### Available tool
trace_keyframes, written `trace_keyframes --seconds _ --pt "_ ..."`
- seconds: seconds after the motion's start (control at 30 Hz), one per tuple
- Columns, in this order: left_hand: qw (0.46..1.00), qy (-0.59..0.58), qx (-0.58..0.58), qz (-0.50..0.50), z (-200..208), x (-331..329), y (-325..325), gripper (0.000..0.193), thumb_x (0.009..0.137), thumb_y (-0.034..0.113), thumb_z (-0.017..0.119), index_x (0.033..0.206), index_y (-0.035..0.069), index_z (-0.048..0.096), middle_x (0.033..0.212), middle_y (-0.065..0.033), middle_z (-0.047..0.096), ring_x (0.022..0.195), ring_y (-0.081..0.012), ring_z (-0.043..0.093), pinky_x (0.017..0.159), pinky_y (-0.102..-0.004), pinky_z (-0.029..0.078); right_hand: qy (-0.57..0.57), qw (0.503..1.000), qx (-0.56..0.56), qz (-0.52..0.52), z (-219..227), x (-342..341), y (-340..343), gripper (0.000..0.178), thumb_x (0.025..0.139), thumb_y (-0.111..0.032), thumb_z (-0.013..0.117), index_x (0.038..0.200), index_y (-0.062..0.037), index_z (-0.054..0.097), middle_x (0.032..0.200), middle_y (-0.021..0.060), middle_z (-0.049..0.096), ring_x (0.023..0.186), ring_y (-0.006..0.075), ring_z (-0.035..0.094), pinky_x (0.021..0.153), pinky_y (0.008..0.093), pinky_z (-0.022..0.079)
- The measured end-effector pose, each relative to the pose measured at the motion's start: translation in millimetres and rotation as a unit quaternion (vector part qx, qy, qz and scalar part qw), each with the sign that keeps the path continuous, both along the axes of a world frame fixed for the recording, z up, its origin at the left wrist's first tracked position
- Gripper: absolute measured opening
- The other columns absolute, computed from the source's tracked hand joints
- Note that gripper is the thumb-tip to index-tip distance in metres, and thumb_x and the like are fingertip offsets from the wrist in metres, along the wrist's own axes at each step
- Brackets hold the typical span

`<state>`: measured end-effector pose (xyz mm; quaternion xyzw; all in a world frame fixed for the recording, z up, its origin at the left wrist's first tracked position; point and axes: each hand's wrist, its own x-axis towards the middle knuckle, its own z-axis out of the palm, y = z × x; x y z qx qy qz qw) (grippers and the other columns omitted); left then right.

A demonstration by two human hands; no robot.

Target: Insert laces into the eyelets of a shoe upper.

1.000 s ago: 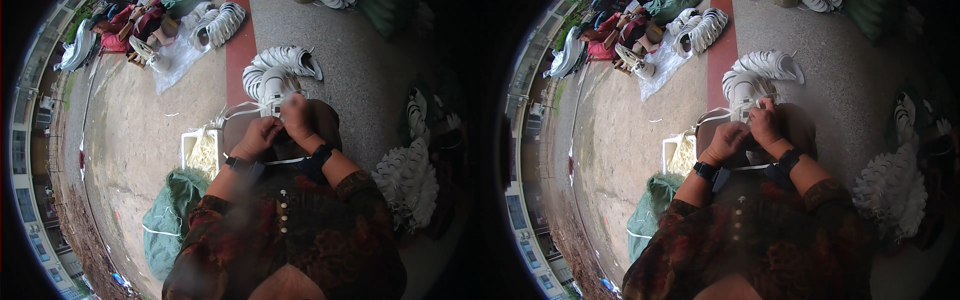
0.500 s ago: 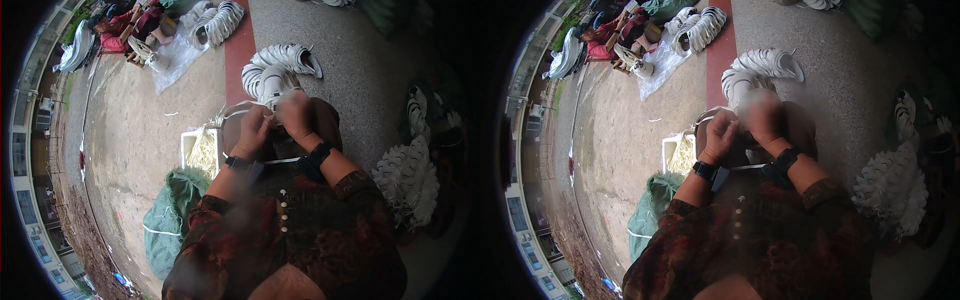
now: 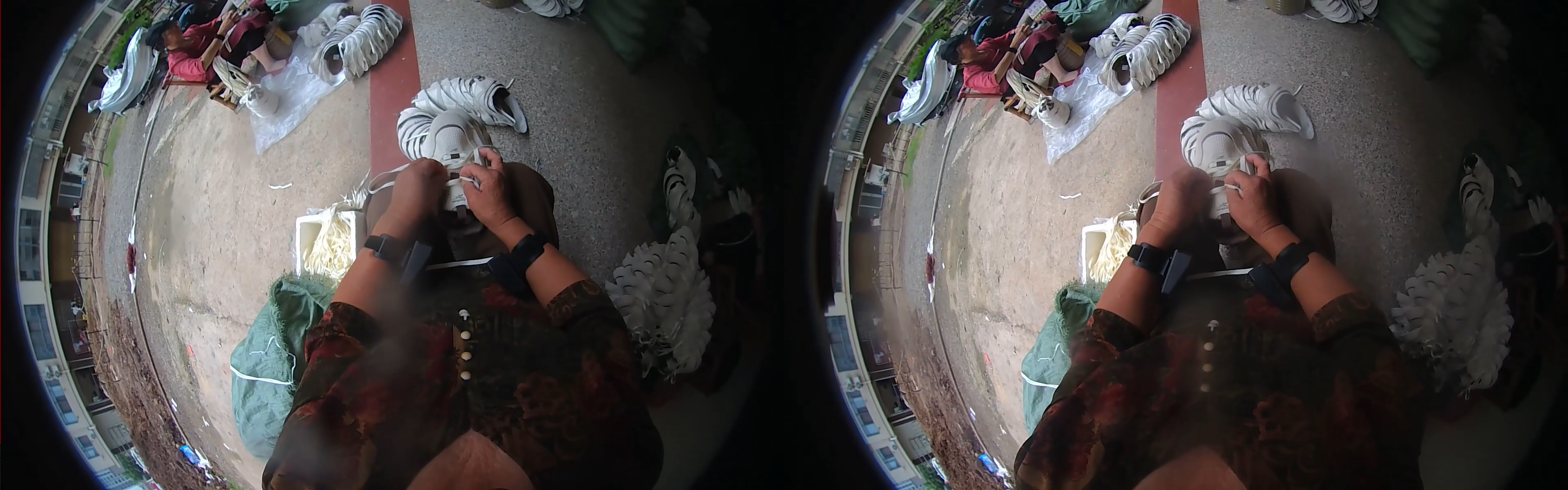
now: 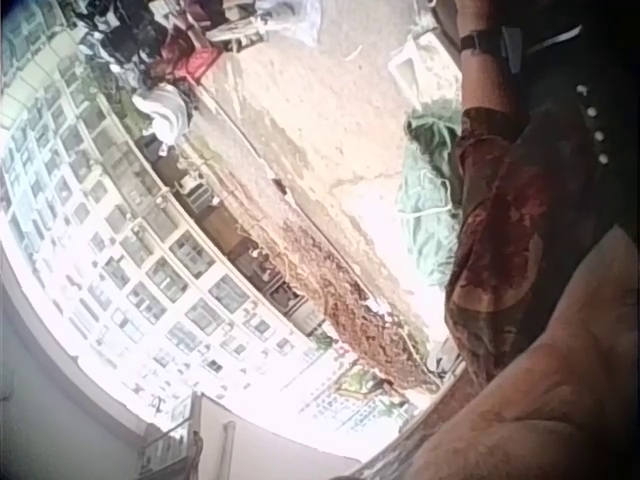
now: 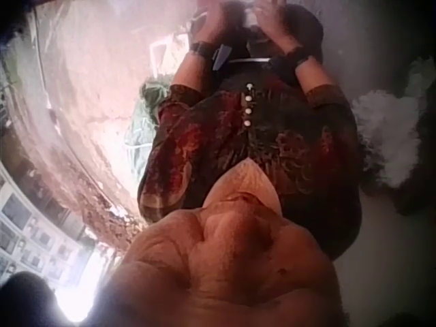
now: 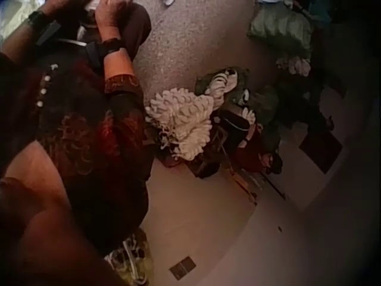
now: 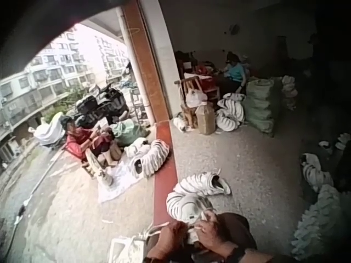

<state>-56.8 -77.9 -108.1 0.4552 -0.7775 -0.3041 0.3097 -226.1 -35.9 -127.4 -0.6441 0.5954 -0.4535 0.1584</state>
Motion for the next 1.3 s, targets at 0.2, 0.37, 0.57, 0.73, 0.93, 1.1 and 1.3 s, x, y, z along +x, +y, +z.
trace_keyframes --seconds 0.2,0.37,0.57,0.73,0.93,1.1,1.3 --pt "0.984 0.138 0.077 0.086 -2 19 7 0.006 0.086 0.007 0.056 0.085 0.002 0.058 0.079 -0.0080 0.062 0.069 -0.0166 0.057 0.065 -0.0277 0.046 0.020 0.998 -0.061 0.024 20 -1 6 0.018 0.067 -0.008 0.067 0.085 -0.0088 0.066 0.115 0.0191 0.048 0.107 0.0381 0.047 0.091 0.0428 0.040" --pt "0.924 0.284 0.241 0.092 17 1 18 0.008 0.091 0.012 0.052 0.093 0.005 0.055 0.089 -0.0055 0.064 0.069 -0.0106 0.055 0.064 -0.0211 0.043 0.087 0.993 -0.085 0.007 9 -3 -3 0.020 0.069 -0.011 0.069 0.088 -0.0063 0.065 0.111 0.0190 0.050 0.101 0.0366 0.048 0.085 0.0430 0.040" --pt "0.786 0.501 0.360 0.036 19 -12 12 0.006 0.094 0.009 0.041 0.090 0.005 0.044 0.091 -0.0129 0.063 0.063 -0.0146 0.059 0.059 -0.0269 0.049 0.115 0.993 -0.033 -0.014 24 -8 7 0.019 0.071 -0.014 0.068 0.084 -0.0031 0.060 0.104 0.0182 0.050 0.095 0.0357 0.050 0.082 0.0422 0.041" --pt "0.772 0.488 0.403 0.065 25 -15 12 0.007 0.094 0.009 0.041 0.089 0.006 0.045 0.082 -0.0115 0.062 0.059 -0.0136 0.057 0.054 -0.0235 0.046 0.156 0.987 0.003 -0.026 16 -11 4 0.017 0.072 -0.012 0.067 0.081 -0.0011 0.056 0.100 0.0181 0.051 0.092 0.0355 0.051 0.082 0.0437 0.040" --pt "0.711 0.592 0.346 0.156 -1 12 6 0.009 0.093 0.011 0.046 0.085 0.007 0.046 0.072 -0.0056 0.053 0.058 -0.0122 0.050 0.053 -0.0222 0.043 0.081 0.995 -0.049 -0.019 25 -29 11 0.011 0.075 -0.006 0.062 0.077 0.0007 0.054 0.097 0.0178 0.054 0.089 0.0349 0.054 0.078 0.0402 0.044" --pt "0.666 0.680 0.216 0.219 -16 182 10 0.016 0.090 0.009 0.048 0.075 0.011 0.043 0.071 -0.0009 0.046 0.058 -0.0093 0.041 0.048 -0.0202 0.033 0.141 0.963 -0.047 -0.224 -1 -199 54 0.009 0.073 -0.002 0.056 0.079 0.0013 0.061 0.086 0.0178 0.062 0.081 0.0340 0.061 0.073 0.0382 0.048" --pt "0.718 0.508 0.172 0.444 -48 289 67 0.006 0.089 0.010 0.050 0.083 0.008 0.049 0.075 -0.0034 0.055 0.056 -0.0104 0.050 0.044 -0.0198 0.036 0.167 0.931 0.209 -0.247 -40 -303 94 0.011 0.072 -0.008 0.062 0.068 -0.0015 0.053 0.067 0.0158 0.057 0.065 0.0278 0.059 0.059 0.0370 0.044"
